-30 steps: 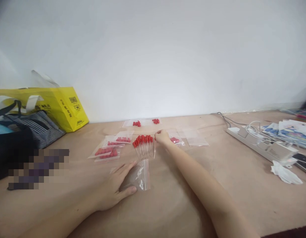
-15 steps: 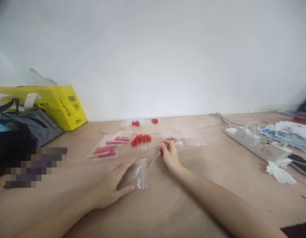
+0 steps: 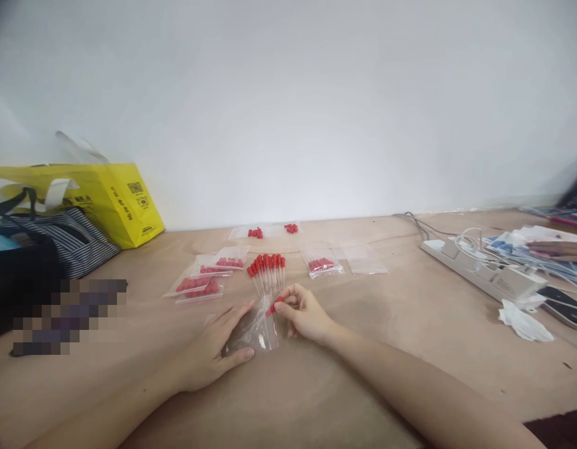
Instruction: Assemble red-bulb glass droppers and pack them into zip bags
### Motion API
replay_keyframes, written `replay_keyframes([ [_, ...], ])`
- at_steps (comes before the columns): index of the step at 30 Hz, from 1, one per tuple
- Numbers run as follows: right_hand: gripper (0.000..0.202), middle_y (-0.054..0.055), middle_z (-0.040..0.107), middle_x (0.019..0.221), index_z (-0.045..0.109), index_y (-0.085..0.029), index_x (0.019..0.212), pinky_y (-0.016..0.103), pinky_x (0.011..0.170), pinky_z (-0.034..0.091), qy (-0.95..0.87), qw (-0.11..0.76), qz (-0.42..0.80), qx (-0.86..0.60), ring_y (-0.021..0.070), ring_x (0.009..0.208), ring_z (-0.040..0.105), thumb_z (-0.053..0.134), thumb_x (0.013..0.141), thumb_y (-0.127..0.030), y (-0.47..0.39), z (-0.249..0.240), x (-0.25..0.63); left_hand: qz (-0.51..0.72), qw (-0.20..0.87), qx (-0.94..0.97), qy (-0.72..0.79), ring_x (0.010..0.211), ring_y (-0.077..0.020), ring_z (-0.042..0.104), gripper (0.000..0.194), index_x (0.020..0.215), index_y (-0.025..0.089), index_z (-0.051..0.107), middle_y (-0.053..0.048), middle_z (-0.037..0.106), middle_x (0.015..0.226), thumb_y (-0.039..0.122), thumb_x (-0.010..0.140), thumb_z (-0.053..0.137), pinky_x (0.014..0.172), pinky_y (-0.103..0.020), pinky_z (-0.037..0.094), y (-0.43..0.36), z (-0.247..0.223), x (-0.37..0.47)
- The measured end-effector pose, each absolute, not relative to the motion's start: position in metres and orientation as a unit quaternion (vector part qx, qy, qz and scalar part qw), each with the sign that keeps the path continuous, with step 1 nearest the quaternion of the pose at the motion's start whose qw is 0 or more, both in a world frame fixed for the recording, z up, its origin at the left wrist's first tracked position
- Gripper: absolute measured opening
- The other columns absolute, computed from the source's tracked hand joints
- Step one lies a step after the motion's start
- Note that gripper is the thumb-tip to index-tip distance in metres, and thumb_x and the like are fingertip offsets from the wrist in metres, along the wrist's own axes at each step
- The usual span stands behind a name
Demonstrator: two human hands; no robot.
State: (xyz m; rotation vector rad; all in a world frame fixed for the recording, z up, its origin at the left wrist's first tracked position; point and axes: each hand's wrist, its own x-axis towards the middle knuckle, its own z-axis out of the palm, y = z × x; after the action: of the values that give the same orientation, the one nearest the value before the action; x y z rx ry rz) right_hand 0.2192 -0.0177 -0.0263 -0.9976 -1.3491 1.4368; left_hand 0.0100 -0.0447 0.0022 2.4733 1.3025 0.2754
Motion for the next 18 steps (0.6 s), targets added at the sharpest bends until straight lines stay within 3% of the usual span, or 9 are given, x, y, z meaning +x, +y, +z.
replay_keyframes([
  [3, 0.035, -0.005, 0.059, 0.067, 0.043, -0.019, 0.078, 0.014, 0.026, 0.027, -0.596, 0.393, 0.570, -0.407, 0.0004, 0.028, 0.035, 0.064, 0.063, -0.043, -0.016, -0.028, 0.221, 0.101, 0.164, 0.870, 0.454, 0.124, -0.0273, 0.029, 0.066, 0.134, 0.020, 0.020, -0.009, 0.033, 0.136, 0.046, 0.079, 0.045, 0.102, -0.049, 0.023, -0.045, 0.003, 0.010],
  [7, 0.030, -0.002, 0.060, 0.074, 0.047, -0.018, 0.079, 0.012, 0.028, 0.031, -0.642, 0.342, 0.558, -0.400, 0.0021, 0.038, 0.042, 0.066, 0.063, -0.035, -0.011, -0.030, 0.220, 0.118, 0.159, 0.872, 0.448, 0.123, -0.0270, 0.030, 0.064, 0.133, 0.021, 0.023, -0.007, 0.034, 0.136, 0.045, 0.079, 0.048, 0.103, -0.047, 0.022, -0.044, -0.001, 0.011],
  [13, 0.024, -0.005, 0.053, 0.065, 0.048, -0.017, 0.077, 0.011, 0.031, 0.033, -0.666, 0.327, 0.538, -0.399, 0.0031, 0.043, 0.043, 0.065, 0.064, -0.029, -0.008, -0.028, 0.223, 0.135, 0.178, 0.871, 0.437, 0.123, -0.0273, 0.031, 0.077, 0.135, 0.023, 0.016, -0.008, 0.030, 0.138, 0.051, 0.073, 0.053, 0.098, -0.044, 0.032, -0.042, 0.002, 0.004],
  [18, 0.029, -0.004, 0.054, 0.067, 0.048, -0.017, 0.077, 0.012, 0.032, 0.035, -0.658, 0.334, 0.547, -0.396, 0.0036, 0.045, 0.044, 0.067, 0.062, -0.033, -0.005, -0.031, 0.233, 0.129, 0.175, 0.871, 0.442, 0.120, -0.0276, 0.036, 0.061, 0.127, 0.027, 0.038, -0.006, 0.039, 0.133, 0.053, 0.073, 0.052, 0.098, -0.045, 0.032, -0.042, 0.008, -0.025],
])
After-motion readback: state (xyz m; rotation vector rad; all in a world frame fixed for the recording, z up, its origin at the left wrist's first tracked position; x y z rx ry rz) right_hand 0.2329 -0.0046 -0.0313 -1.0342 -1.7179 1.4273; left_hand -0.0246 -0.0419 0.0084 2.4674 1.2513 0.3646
